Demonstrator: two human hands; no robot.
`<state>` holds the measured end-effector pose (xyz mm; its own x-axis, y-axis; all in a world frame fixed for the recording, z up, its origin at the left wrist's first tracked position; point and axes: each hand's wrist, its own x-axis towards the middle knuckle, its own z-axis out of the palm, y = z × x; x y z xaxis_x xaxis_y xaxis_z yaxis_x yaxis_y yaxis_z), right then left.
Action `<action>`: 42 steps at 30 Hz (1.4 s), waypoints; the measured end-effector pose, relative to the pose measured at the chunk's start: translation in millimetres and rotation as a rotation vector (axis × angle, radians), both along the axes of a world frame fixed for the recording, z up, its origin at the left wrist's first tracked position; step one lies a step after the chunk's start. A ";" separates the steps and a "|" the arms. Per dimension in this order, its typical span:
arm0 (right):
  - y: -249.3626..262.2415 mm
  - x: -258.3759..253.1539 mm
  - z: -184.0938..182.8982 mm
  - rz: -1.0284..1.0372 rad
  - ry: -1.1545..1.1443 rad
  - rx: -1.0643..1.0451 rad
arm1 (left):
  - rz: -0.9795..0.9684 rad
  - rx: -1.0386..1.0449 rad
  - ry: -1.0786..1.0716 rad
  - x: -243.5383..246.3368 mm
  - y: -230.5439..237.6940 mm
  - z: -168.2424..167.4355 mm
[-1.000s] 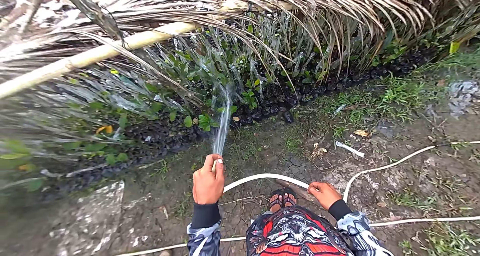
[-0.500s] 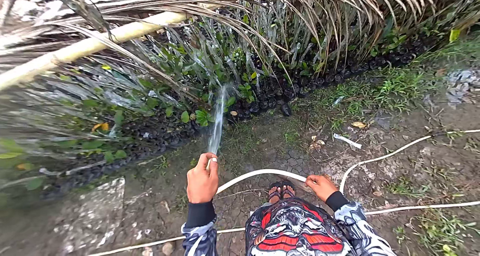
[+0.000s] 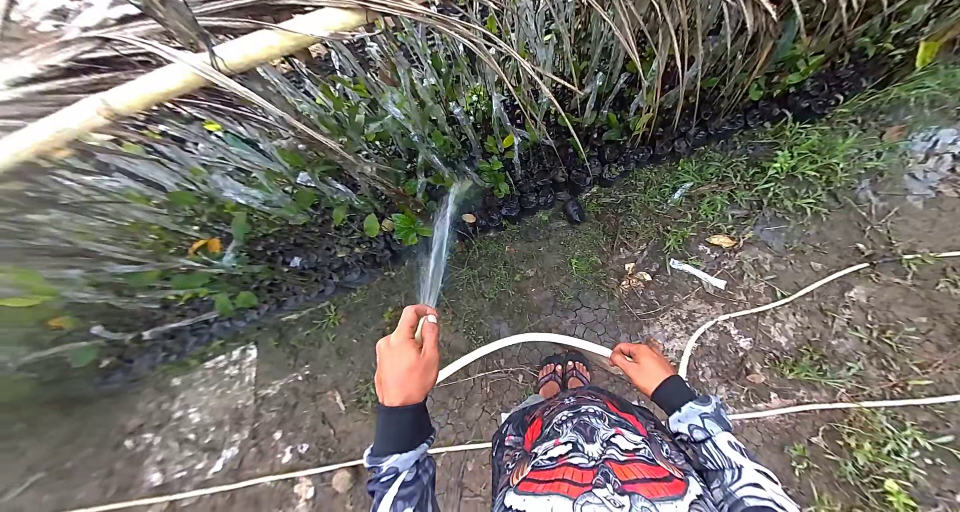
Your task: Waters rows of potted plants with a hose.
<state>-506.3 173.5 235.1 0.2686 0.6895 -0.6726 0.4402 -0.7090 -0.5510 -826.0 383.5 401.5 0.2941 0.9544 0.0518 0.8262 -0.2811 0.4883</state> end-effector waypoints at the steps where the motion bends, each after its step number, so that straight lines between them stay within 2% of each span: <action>1: 0.1 -0.2 1.0 0.009 0.001 -0.009 | -0.005 -0.028 0.018 -0.3 -0.7 -0.4; 13: -5.5 2.5 5.9 0.019 0.018 -0.023 | 0.001 0.016 -0.006 -7.4 -13.1 1.6; 17: -6.2 2.5 2.6 0.046 0.013 -0.031 | -0.006 -0.069 0.047 -8.9 -18.6 1.8; 42: -34.4 17.0 -8.7 0.075 0.061 -0.021 | -0.003 -0.073 0.024 -1.8 -50.6 5.7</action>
